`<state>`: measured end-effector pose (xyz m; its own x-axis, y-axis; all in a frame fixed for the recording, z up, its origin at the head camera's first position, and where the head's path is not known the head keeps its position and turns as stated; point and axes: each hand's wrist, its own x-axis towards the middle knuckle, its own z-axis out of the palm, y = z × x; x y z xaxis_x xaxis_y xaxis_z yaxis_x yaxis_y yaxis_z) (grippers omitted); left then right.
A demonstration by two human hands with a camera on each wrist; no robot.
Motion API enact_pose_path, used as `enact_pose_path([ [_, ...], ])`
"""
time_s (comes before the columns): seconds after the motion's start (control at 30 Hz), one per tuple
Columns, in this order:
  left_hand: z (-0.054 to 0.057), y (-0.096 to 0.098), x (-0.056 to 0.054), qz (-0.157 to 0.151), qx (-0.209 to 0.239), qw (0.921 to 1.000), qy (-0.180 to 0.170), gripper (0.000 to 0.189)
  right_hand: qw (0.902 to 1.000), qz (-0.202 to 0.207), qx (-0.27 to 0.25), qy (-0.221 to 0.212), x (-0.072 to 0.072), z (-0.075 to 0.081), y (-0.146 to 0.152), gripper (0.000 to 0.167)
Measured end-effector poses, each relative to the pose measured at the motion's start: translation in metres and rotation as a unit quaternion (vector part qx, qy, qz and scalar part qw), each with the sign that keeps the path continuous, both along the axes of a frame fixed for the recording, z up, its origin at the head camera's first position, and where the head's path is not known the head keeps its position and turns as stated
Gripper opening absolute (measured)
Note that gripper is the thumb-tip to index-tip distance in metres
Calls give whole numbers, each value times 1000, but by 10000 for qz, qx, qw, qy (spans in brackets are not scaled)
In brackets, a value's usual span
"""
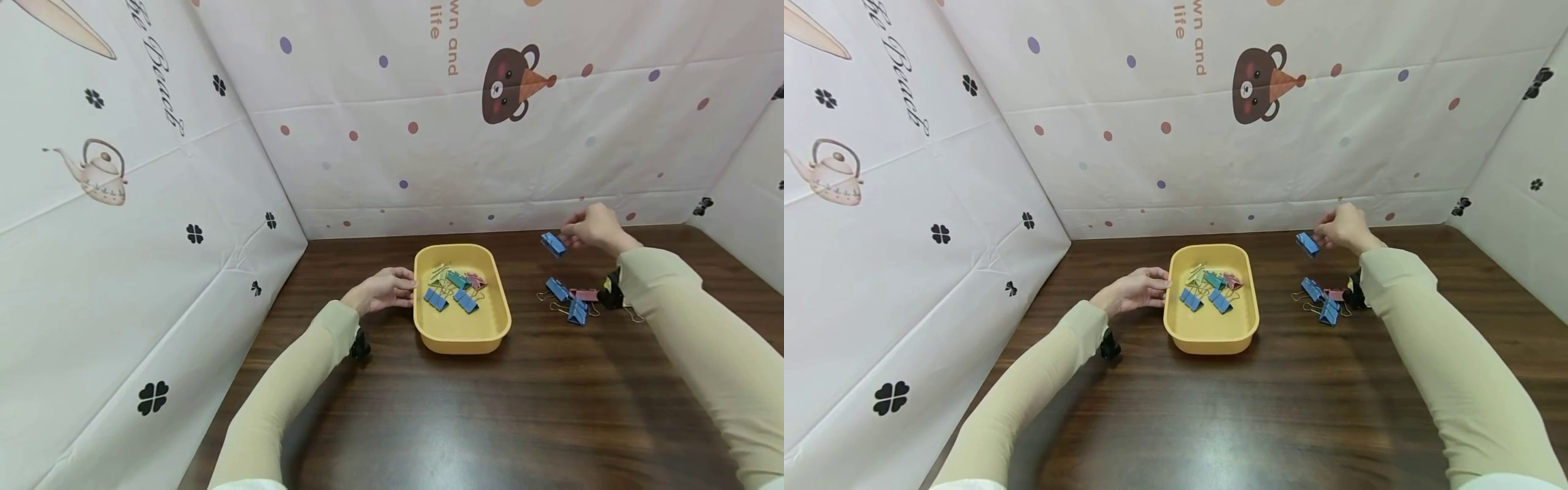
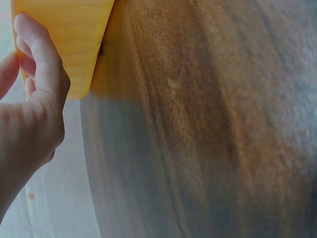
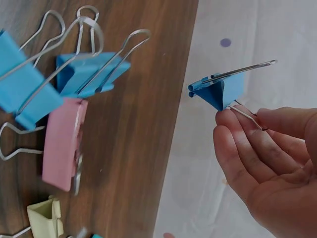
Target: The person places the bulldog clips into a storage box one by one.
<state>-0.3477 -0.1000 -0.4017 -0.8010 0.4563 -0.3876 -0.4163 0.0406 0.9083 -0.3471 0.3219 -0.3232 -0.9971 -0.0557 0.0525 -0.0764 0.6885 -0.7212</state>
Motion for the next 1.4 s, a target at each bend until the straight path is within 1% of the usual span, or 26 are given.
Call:
enact_pose_path([
  [0.23,0,-1,-2,-20,4,10000,5,8,9999,95,-107,52,-1,9,-14,29],
  [0.47,-1,-1,-2,-4,-11,10000,9,8,9988,177,-450,8,-1,15,-32,30],
  [0.57,-1,-1,-1,-19,-17,10000,11,8,9984,203,-523,-20,-1,16,-38,28],
  [0.8,-2,-1,-2,-27,-18,10000,29,8,9971,396,-646,-55,-1,23,-57,29],
  [1.03,-3,0,-3,-19,-23,10000,35,7,9963,619,-592,12,2,28,-78,27],
  [1.2,-3,-1,-3,-20,-25,10000,41,8,9948,793,-644,-38,5,29,-95,25],
  [1.4,-4,-1,-2,-24,-21,10000,52,8,9948,923,-421,-20,7,27,-112,21],
])
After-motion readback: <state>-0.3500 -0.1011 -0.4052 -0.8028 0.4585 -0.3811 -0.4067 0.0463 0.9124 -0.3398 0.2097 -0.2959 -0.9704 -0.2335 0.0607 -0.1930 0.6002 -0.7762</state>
